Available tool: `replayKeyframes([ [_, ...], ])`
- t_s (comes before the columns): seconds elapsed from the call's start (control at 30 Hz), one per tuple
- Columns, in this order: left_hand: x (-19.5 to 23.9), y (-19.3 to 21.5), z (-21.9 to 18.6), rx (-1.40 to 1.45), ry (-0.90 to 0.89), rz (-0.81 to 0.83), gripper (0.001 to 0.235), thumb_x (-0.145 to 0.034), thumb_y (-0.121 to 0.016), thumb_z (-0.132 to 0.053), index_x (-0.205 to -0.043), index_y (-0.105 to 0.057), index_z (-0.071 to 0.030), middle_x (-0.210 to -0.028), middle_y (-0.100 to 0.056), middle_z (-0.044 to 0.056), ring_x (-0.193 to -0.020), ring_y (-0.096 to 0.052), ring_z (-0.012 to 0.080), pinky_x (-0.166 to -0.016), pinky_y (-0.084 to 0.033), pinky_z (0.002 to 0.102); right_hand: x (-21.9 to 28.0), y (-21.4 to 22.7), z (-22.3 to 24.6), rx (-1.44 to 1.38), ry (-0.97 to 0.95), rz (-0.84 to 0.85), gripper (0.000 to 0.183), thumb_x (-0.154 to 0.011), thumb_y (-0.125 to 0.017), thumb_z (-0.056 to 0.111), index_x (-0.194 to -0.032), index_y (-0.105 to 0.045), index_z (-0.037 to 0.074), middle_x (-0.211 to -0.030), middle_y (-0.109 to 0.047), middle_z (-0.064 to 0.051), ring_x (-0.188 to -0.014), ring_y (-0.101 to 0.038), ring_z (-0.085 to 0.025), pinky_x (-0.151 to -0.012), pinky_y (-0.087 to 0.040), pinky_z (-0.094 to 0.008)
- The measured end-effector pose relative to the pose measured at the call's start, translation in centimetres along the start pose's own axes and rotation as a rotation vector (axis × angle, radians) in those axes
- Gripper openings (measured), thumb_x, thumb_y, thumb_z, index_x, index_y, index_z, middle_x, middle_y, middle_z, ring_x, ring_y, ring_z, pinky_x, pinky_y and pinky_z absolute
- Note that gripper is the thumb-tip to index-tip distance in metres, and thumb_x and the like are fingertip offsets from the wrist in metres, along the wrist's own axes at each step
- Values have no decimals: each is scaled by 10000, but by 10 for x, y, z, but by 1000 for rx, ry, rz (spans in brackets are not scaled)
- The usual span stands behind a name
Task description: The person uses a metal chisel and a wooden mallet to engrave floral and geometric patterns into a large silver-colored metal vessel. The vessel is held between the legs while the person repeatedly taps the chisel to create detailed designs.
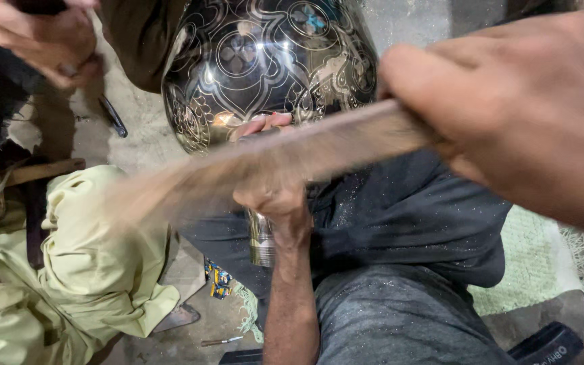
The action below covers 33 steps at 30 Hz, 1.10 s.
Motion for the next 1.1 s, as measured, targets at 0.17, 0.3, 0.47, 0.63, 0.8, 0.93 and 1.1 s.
replayKeyframes([
  [0.17,0,5,13,20,-6,15,360,-1032,-697,-35,-1374,-586,-39,-1291,-684,154,-1121,-705,223,-1014,-647,370,-8,1,0,80,-32,67,388,-758,-793,373,-1087,-641,232,-806,-691,39,-722,-725,-138,-624,-556,-322],
  [0.3,4,7,24,177,254,7,397,-1053,-677,-91,-1411,-524,-12,-1211,-698,167,-1042,-675,211,-990,-606,339,-14,9,3,147,13,-55,448,-701,-800,393,-1100,-664,242,-825,-701,30,-727,-721,-146,-635,-552,-323],
  [0.47,1,6,17,322,113,27,485,-974,-730,-184,-1383,-514,-39,-1271,-659,102,-1149,-661,221,-1056,-610,347,-18,13,5,36,29,-105,295,-794,-804,293,-1033,-671,184,-804,-695,-11,-714,-702,-166,-629,-542,-329],
  [0.63,3,12,26,-58,-6,28,387,-1036,-736,-99,-1368,-553,-27,-1276,-655,129,-1163,-667,242,-1091,-594,354,-18,7,-1,98,4,-68,258,-798,-795,282,-996,-667,176,-759,-671,-24,-670,-670,-155,-636,-544,-326],
  [0.8,5,15,45,128,138,29,365,-1019,-737,-100,-1354,-614,-25,-1129,-753,132,-952,-715,172,-900,-647,332,-12,6,-3,71,38,-138,317,-718,-826,269,-974,-686,145,-736,-650,-48,-664,-659,-178,-598,-522,-348],
  [0.93,1,26,30,-295,-37,71,321,-1061,-664,-135,-1358,-597,-31,-1269,-738,141,-1132,-752,199,-957,-662,345,-13,3,-6,114,-14,-114,226,-793,-830,182,-955,-678,143,-752,-648,-52,-671,-658,-175,-628,-531,-346],
  [1.1,1,24,29,265,183,190,341,-1036,-630,-170,-1360,-594,-68,-1217,-701,92,-1116,-708,116,-1048,-620,267,-10,1,-6,-232,65,-232,285,-723,-806,136,-967,-668,86,-744,-634,-69,-672,-649,-203,-638,-526,-377],
])
Point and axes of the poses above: each hand's wrist, its own x-axis away from the middle knuckle, its own y-axis out of the back of the hand, z = x × y, the point moved 4 cm from there along -x, towards the middle knuckle
